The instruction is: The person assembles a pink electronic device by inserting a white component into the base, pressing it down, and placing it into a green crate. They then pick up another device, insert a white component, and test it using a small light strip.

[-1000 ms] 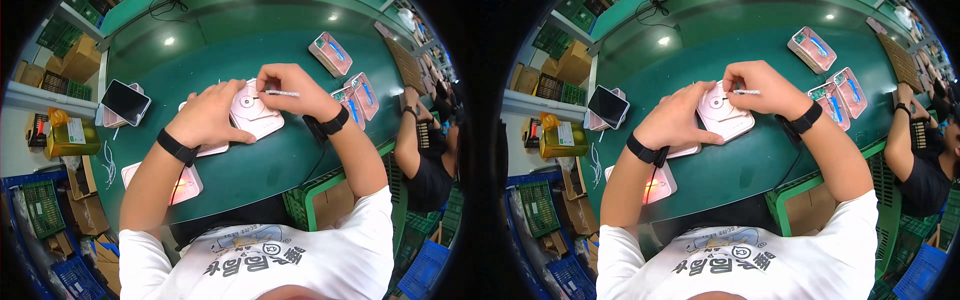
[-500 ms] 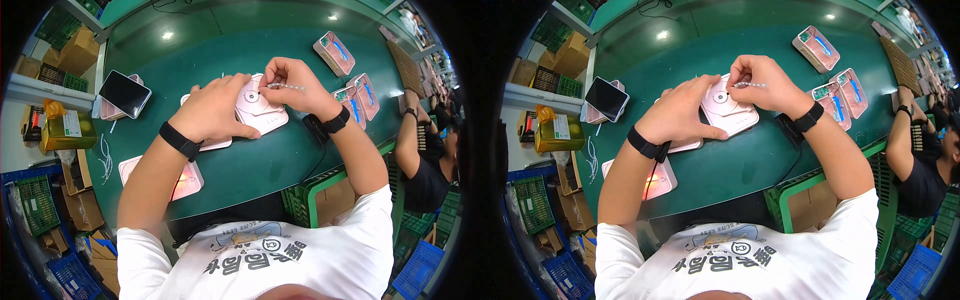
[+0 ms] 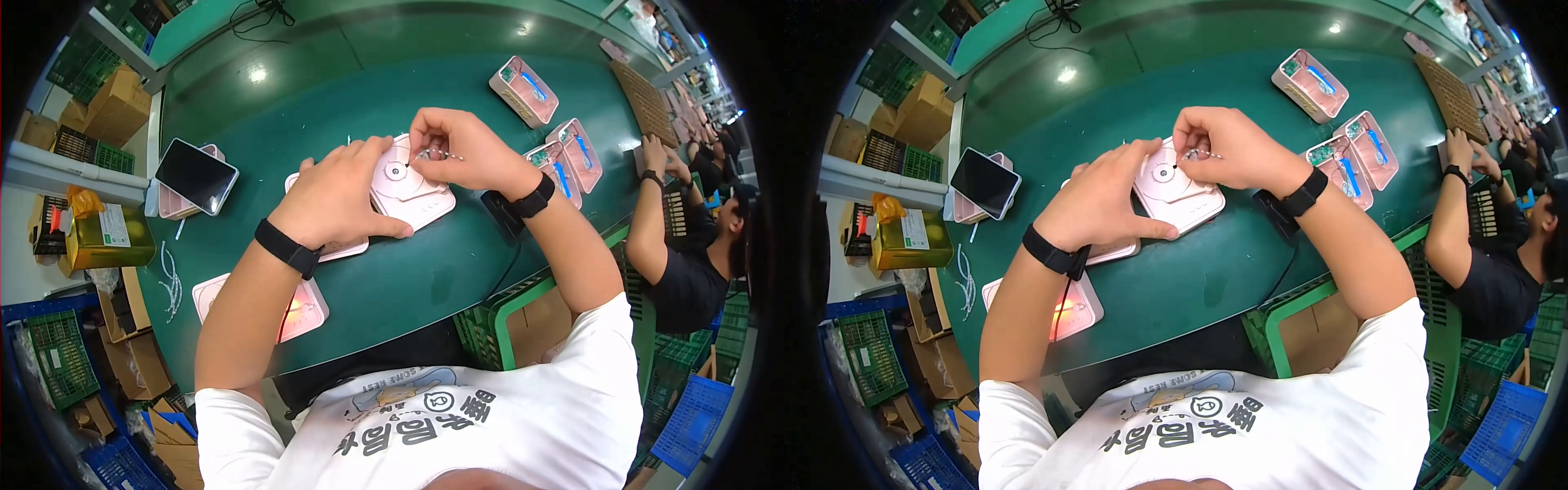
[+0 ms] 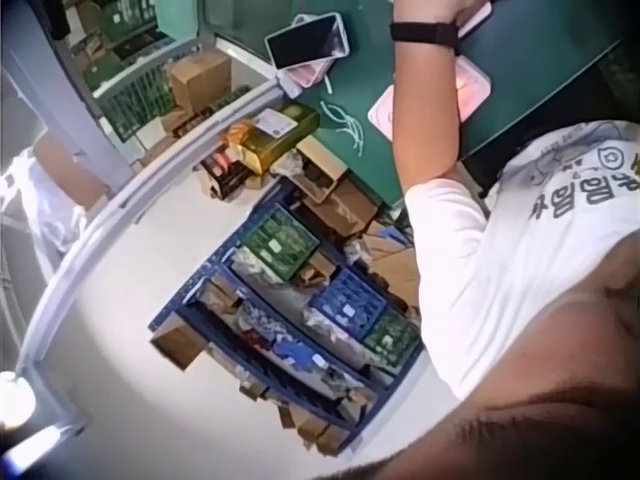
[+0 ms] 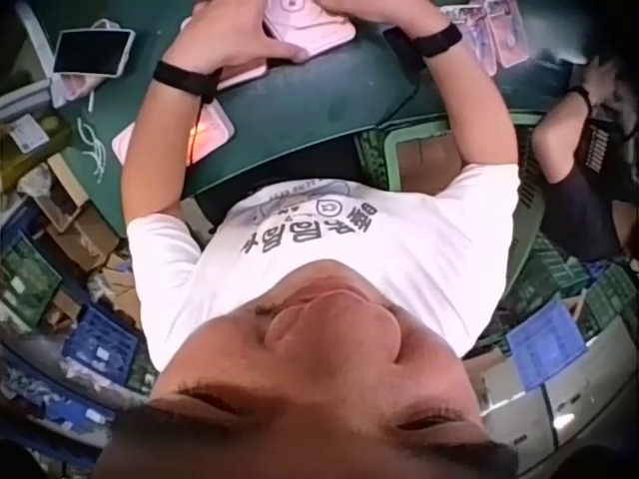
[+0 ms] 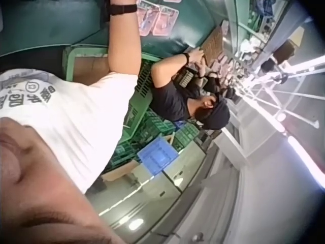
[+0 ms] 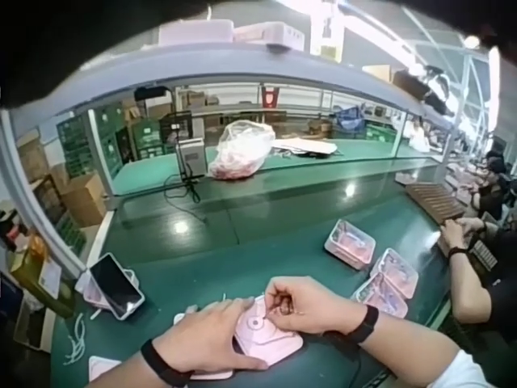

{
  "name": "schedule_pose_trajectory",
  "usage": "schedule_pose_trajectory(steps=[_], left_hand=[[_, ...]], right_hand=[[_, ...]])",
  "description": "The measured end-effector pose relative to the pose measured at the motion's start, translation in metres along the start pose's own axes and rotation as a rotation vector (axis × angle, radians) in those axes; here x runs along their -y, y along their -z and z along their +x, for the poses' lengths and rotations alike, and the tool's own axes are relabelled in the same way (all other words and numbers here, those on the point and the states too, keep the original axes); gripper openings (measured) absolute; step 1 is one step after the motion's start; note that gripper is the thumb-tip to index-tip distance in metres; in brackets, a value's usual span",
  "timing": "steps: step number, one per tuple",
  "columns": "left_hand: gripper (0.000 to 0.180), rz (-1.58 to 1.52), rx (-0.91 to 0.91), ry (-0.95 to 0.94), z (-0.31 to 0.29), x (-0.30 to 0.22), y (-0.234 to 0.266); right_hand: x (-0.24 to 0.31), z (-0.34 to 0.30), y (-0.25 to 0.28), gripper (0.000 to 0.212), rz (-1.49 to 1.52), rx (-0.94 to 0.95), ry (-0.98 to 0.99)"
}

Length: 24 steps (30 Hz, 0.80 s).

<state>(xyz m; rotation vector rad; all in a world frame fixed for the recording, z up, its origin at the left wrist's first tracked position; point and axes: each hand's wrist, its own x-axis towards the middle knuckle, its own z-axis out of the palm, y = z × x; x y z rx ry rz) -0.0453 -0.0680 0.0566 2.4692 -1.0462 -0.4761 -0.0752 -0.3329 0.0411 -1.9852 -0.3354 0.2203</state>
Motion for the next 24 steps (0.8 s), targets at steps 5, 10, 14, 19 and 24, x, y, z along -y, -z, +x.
schedule_pose_trajectory(steps=[5,10,14,19,24], left_hand=[[0.118,-0.012,-0.010,-0.004,-0.001,0.005,-0.002],[0.119,-0.026,0.006,-0.003,0.001,0.007,0.001],[0.120,-0.001,-0.024,-0.035,0.005,0.002,0.000],[0.120,-0.158,0.051,-0.083,0.009,0.010,0.007],[0.117,-0.052,0.119,-0.052,0.011,-0.006,0.017]], right_hand=[[0.005,-0.001,-0.002,0.024,0.029,-0.023,-0.014],[0.001,0.003,-0.001,0.026,0.084,-0.034,-0.077],[-0.005,-0.001,0.002,0.028,0.072,-0.063,-0.040],[-0.012,0.006,0.000,0.029,-0.140,-0.097,0.156],[0.002,-0.003,-0.010,0.021,-0.252,-0.108,0.194]])
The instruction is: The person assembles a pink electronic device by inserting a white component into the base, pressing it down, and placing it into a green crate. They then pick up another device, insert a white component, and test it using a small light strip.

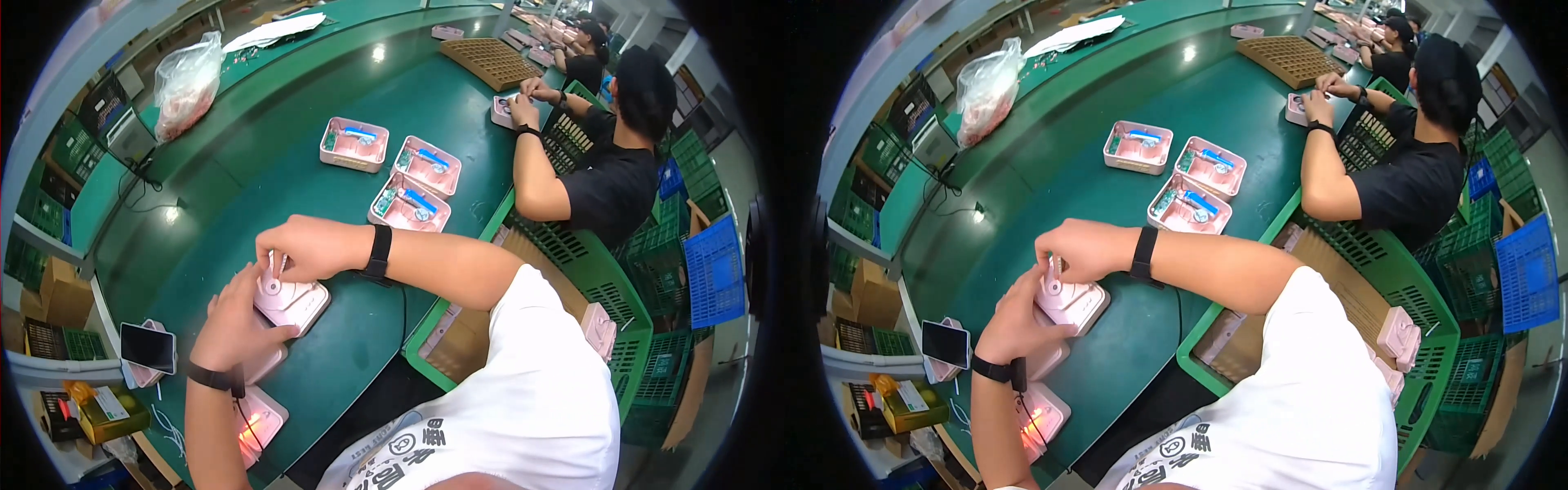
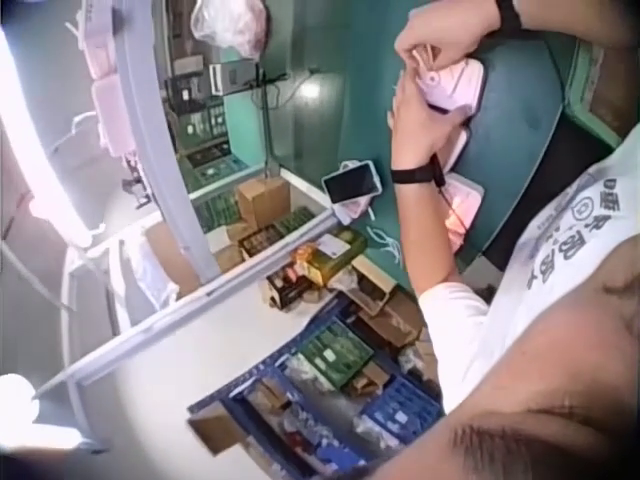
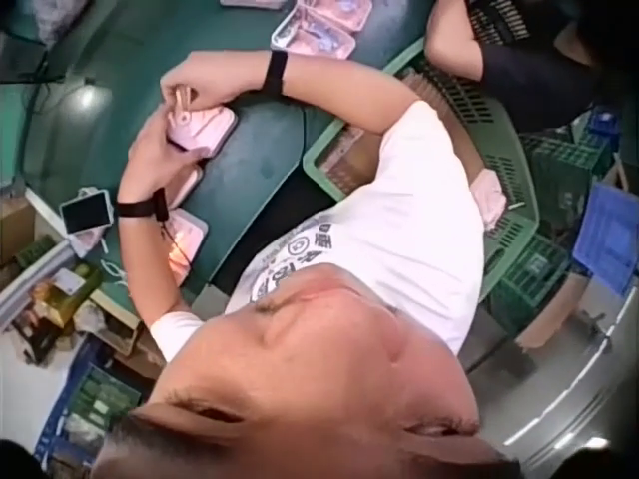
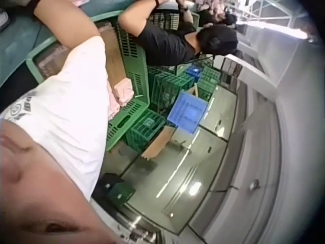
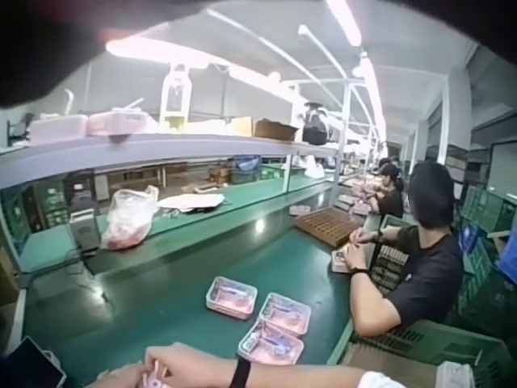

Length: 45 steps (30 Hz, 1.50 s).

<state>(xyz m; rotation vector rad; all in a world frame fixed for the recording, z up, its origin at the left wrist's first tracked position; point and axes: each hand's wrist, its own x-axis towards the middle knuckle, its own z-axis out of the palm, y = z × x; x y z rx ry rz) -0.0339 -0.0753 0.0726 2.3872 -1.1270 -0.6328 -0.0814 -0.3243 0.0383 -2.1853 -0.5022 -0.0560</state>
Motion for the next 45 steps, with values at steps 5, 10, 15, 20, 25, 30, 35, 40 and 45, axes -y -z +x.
schedule_pose_trajectory(steps=[5,10,15,20,25,30,35,40,45], left_hand=[[0.089,0.055,-0.087,-0.112,0.003,-0.002,-0.001],[0.049,-0.031,-0.285,-0.193,0.026,-0.006,-0.001],[0.023,-0.034,-0.437,-0.141,0.032,-0.003,-0.016],[0.022,0.014,-0.547,-0.218,0.033,0.005,-0.023],[0.033,-0.044,-0.556,-0.160,0.033,-0.002,-0.022],[0.036,-0.130,-0.475,-0.087,0.041,0.006,-0.020],[0.035,-0.237,-0.402,0.021,0.051,0.035,-0.014],[0.031,-0.370,-0.421,0.076,0.048,0.041,-0.023],[0.026,-0.422,-0.379,0.137,0.033,-0.003,-0.017]], right_hand=[[0.001,0.000,0.008,0.021,-0.034,0.029,-0.032],[0.008,0.000,-0.008,0.029,-0.185,-0.083,0.019],[0.004,0.003,-0.016,0.035,-0.164,-0.140,0.022],[0.003,0.004,-0.019,0.037,-0.127,-0.182,-0.004],[0.001,0.002,-0.017,0.039,0.049,-0.210,-0.074],[-0.006,-0.005,-0.015,0.042,0.144,-0.202,-0.087],[-0.007,0.001,-0.031,0.048,0.086,-0.239,-0.007],[-0.002,0.006,-0.049,0.049,0.070,-0.355,-0.119],[0.007,-0.004,-0.034,0.053,0.222,-0.346,-0.226]])
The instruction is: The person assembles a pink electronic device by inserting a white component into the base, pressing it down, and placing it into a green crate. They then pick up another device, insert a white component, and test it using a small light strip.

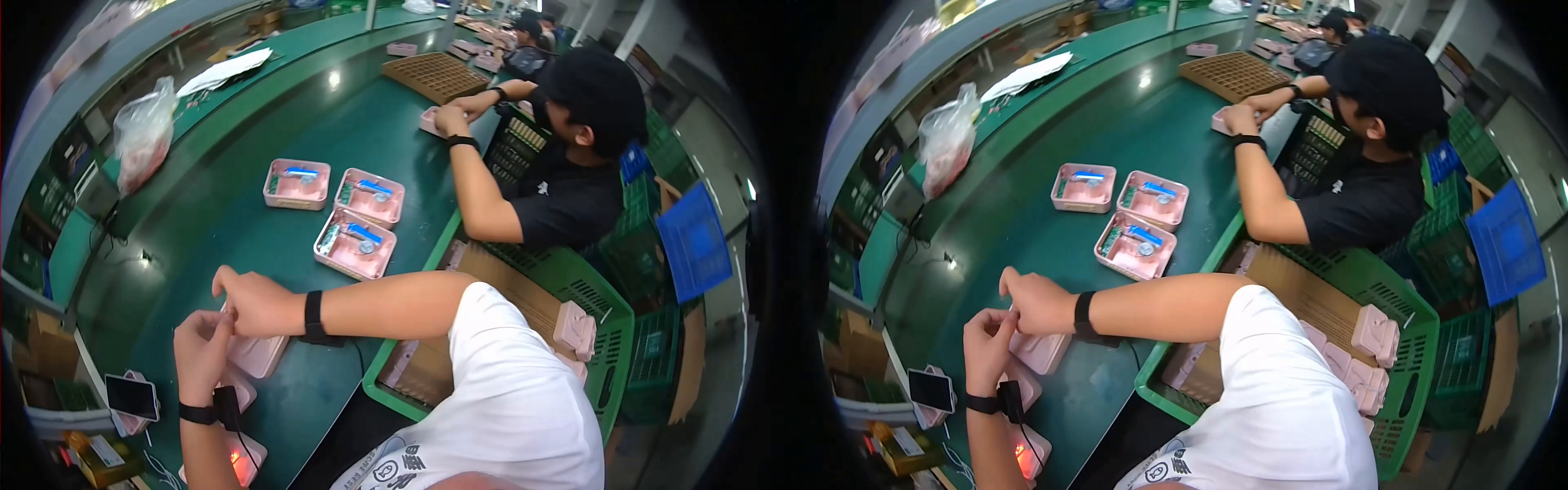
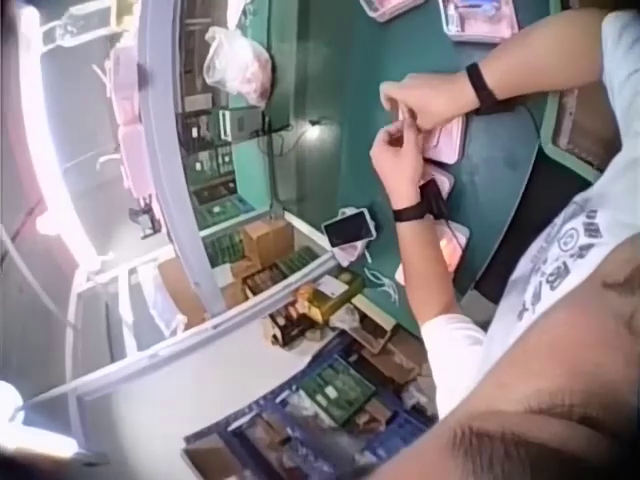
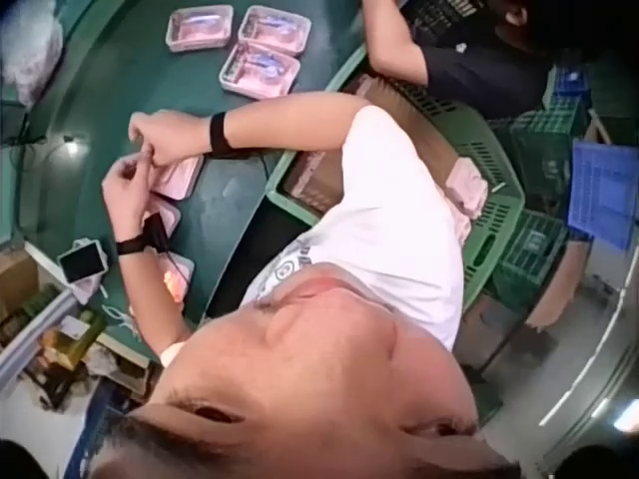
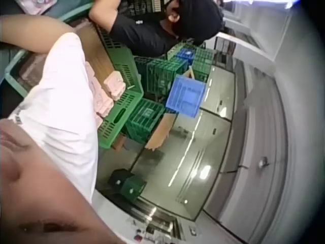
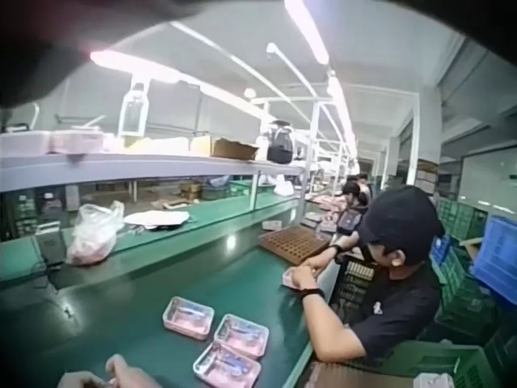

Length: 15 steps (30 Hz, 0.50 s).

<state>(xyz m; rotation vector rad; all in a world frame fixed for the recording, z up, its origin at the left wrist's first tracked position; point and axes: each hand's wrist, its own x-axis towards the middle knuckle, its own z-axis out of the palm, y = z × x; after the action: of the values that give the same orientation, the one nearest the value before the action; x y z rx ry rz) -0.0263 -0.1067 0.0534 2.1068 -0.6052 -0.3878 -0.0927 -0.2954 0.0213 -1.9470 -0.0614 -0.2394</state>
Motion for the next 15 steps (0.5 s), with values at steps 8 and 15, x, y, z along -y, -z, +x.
schedule_pose_trajectory(steps=[8,15], left_hand=[[0.030,-0.935,0.068,-0.549,-0.114,-0.115,0.057],[0.050,-1.001,0.377,-0.686,-0.146,-0.141,0.086]], right_hand=[[0.005,0.007,0.000,0.052,-0.066,0.123,0.004],[0.002,0.010,0.012,0.051,-0.080,0.164,-0.010]])
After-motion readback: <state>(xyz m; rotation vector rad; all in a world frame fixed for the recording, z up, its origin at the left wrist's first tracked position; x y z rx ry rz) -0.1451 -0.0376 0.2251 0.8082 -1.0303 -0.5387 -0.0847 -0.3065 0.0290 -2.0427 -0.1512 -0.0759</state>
